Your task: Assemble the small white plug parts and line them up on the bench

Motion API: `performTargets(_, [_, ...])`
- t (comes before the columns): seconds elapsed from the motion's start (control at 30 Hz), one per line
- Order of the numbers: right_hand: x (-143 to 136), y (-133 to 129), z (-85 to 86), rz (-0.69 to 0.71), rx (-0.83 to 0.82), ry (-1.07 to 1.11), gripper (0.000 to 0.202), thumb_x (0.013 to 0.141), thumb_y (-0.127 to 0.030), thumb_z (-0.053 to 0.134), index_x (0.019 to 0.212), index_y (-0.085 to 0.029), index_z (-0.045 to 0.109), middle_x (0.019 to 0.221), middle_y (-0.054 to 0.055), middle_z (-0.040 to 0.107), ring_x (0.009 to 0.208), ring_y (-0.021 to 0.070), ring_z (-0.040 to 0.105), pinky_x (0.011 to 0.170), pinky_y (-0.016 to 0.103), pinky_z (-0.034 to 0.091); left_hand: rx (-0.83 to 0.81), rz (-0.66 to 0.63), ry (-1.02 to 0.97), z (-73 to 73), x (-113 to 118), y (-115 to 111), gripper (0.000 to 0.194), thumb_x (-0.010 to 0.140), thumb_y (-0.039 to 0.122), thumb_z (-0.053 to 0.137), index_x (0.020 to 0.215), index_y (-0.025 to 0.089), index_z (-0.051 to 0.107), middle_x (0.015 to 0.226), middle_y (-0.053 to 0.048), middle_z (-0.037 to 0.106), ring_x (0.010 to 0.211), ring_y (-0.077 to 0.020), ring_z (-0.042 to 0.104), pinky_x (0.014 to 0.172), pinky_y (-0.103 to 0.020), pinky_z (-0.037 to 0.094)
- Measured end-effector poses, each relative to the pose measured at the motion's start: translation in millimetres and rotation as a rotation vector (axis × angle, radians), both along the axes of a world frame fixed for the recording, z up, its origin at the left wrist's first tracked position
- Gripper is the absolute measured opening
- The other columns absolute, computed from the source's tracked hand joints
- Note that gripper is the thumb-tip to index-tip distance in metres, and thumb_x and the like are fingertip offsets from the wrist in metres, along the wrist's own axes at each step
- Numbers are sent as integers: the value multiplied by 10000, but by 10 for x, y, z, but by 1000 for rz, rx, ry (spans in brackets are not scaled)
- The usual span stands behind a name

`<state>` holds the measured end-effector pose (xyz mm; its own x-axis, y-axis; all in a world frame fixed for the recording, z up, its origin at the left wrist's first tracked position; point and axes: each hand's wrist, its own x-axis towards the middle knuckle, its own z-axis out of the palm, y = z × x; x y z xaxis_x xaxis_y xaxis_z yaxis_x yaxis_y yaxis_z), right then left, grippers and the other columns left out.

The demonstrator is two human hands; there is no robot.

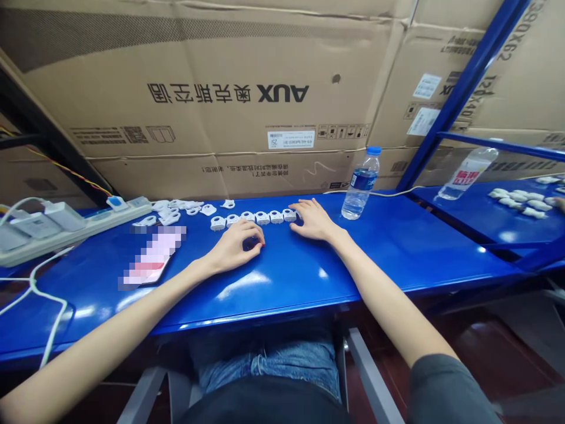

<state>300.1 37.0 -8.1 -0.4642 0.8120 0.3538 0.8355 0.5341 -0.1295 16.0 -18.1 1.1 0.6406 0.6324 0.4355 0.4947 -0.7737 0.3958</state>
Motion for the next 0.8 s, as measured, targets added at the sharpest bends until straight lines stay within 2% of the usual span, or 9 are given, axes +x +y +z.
performTargets(0.1, [-83,5,-50,-6,-5,-23,596,894,-377,674,1453,-189,587,1491,133,615,1481,363,458,1269,646,240,-5,11,-44,8,7,2,106,895,206,585,879,231,687,980,-49,749,987,-253,625,978,-442,477])
performTargets(0.23, [-105,47,-88,-17,-27,-14,583,908,-371,656,1460,-196,583,1493,123,617,1477,365,463,1266,654,237,-4,18,-108,-3,0,20,101,929,230,573,925,238,673,1079,-54,753,1085,-259,635,1048,-448,463])
performTargets(0.43, [-74,94,-96,0,-18,41,615,914,-388,659,1478,-165,560,1476,144,625,1394,354,533,1241,621,302,-19,46,-144,8,-1,15,154,987,283,540,972,238,687,1057,-60,759,1074,-264,642,1043,-454,463])
performTargets(0.63, [-102,78,-68,21,69,134,662,889,-405,693,1491,-178,540,1446,141,643,1331,356,564,1192,603,382,-5,85,-170,11,-3,18,168,997,327,574,975,238,715,1008,-52,772,1019,-260,640,999,-431,482])
performTargets(0.8, [-286,-39,-42,51,160,297,768,889,-393,698,1572,-182,417,1449,137,632,1362,342,559,1255,620,296,72,148,-249,-20,-8,48,157,997,311,601,967,228,730,982,-42,778,978,-232,654,930,-388,524])
